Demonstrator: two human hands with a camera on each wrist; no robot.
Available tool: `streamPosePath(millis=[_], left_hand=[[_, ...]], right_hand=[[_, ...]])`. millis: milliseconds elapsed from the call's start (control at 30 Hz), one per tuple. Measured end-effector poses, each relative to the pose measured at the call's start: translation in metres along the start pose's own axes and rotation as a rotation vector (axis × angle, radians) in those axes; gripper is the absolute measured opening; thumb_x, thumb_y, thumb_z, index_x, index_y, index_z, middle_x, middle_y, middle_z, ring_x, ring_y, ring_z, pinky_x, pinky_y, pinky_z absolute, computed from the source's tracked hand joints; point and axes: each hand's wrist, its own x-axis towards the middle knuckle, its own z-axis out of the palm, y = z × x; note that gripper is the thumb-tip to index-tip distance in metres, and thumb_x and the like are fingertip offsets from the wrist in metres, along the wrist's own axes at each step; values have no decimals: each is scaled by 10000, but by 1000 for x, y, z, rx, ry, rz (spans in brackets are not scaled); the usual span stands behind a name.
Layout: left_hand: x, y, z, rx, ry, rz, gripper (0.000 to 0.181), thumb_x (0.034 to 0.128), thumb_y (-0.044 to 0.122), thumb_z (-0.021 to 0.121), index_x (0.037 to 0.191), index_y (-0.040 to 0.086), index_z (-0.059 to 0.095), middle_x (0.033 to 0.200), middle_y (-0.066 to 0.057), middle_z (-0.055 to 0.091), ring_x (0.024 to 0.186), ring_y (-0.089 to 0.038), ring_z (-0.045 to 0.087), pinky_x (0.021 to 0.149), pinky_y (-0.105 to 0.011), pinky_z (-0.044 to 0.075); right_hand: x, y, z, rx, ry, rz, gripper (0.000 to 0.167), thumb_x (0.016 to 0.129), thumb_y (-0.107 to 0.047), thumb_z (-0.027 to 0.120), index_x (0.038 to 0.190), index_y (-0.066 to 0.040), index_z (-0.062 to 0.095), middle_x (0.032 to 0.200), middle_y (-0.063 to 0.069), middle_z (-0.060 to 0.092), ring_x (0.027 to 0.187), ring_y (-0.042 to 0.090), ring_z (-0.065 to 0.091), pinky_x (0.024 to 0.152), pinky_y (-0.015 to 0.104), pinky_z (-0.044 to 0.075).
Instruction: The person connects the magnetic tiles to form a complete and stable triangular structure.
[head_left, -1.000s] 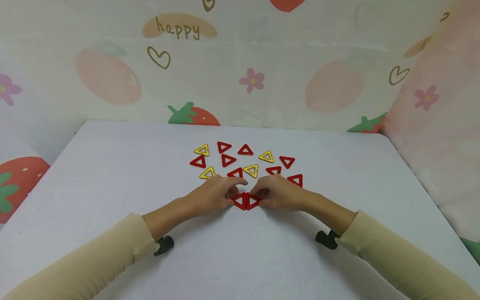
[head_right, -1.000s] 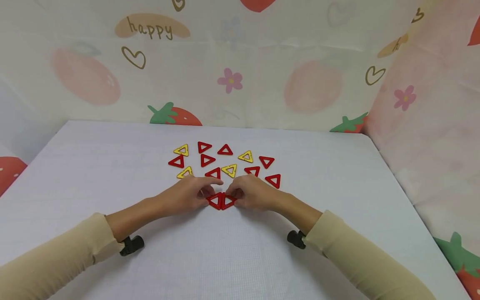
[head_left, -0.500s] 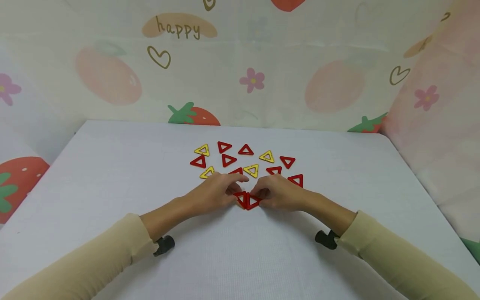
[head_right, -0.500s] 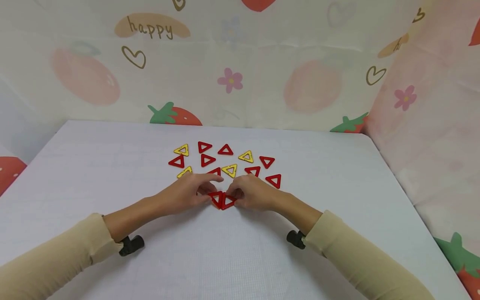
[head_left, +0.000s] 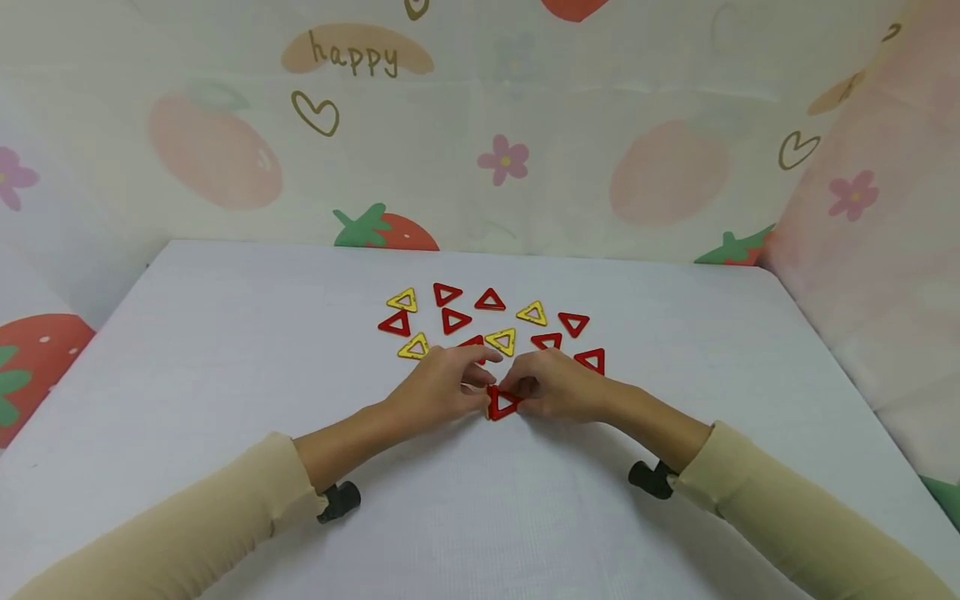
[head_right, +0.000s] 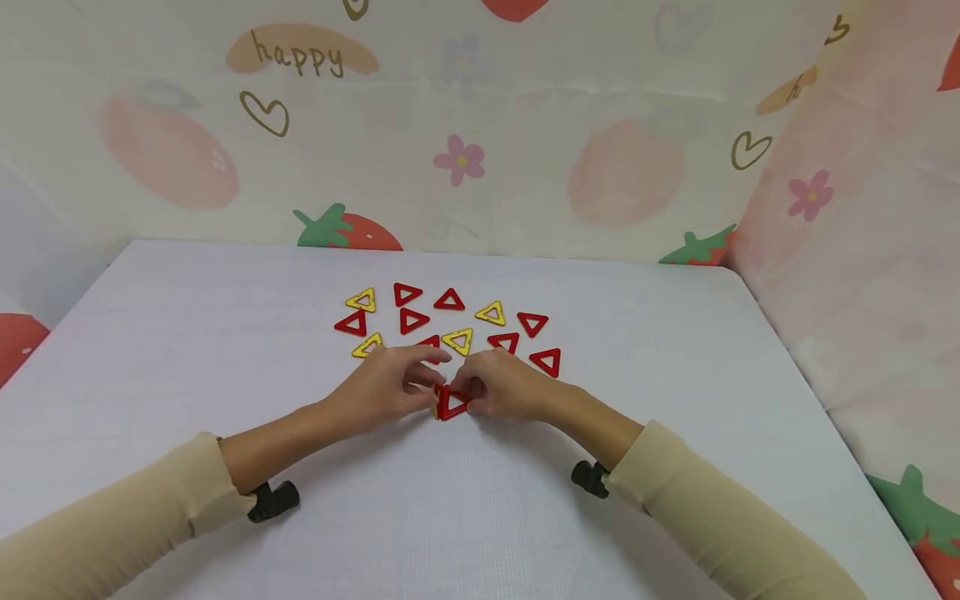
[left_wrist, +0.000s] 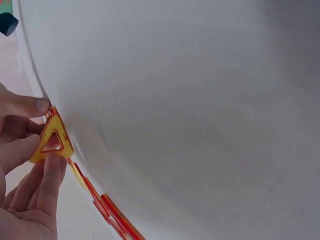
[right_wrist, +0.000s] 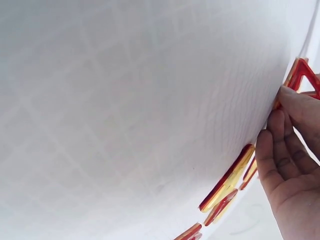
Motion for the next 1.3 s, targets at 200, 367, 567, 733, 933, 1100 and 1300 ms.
streamPosePath(millis=[200,367,567,733,933,1100,1300], left_hand=[[0,3,2,-27,12,-5,516,856,-7,743,1338,0,561,1008,-110,754,972,-183,726,846,-294,567],[0,1,2,-24,16,-2,511,852,-12,739,1331,-9,560,1007,-111,755,963,-180,728,837,-288,568],[1,1,2,-18,20,6,561,852,-15,737,1374,1,533,1011,-116,753,962,-185,728,840,-291,568],[0,2,2,-17,20,4,580,855,-17,736,1391,6,516,1017,-113,753,974,-193,726,850,-299,566],[1,3,3,-19,13,-8,582,859,-5,741,1396,11,518,1032,-109,752,994,-192,721,858,-301,564],[2,4,2,-1,3,-35,596,860,12,748,1409,16,516,1044,-99,751,1000,-179,718,868,-295,558],[2,3,1,-8,-9,-61,612,865,28,751,1425,26,506,1054,-90,750,1000,-168,717,870,-287,555]], right_hand=[[0,0,1,1,-2,16,291,859,-44,758,1147,-47,717,1005,-2,699,863,104,619,800,230,532],[0,-1,0,0,2,15,296,856,-46,761,1149,-42,715,995,-3,696,849,106,610,793,230,531],[-1,-1,3,-42,28,-5,303,858,-40,761,1159,-47,725,982,-4,697,845,102,611,787,228,531],[-4,-1,4,-65,36,-44,313,858,-40,762,1169,-43,722,981,6,699,849,108,617,784,223,536],[-14,1,-5,-36,58,-31,345,864,-20,742,1206,-31,694,1048,28,706,919,127,652,831,273,556],[-22,12,-21,3,108,31,381,857,-9,745,1230,-16,666,1071,54,702,954,165,660,857,322,563],[-32,29,-32,-28,128,95,410,841,-70,785,1230,-21,664,1023,24,706,948,161,645,863,340,555]])
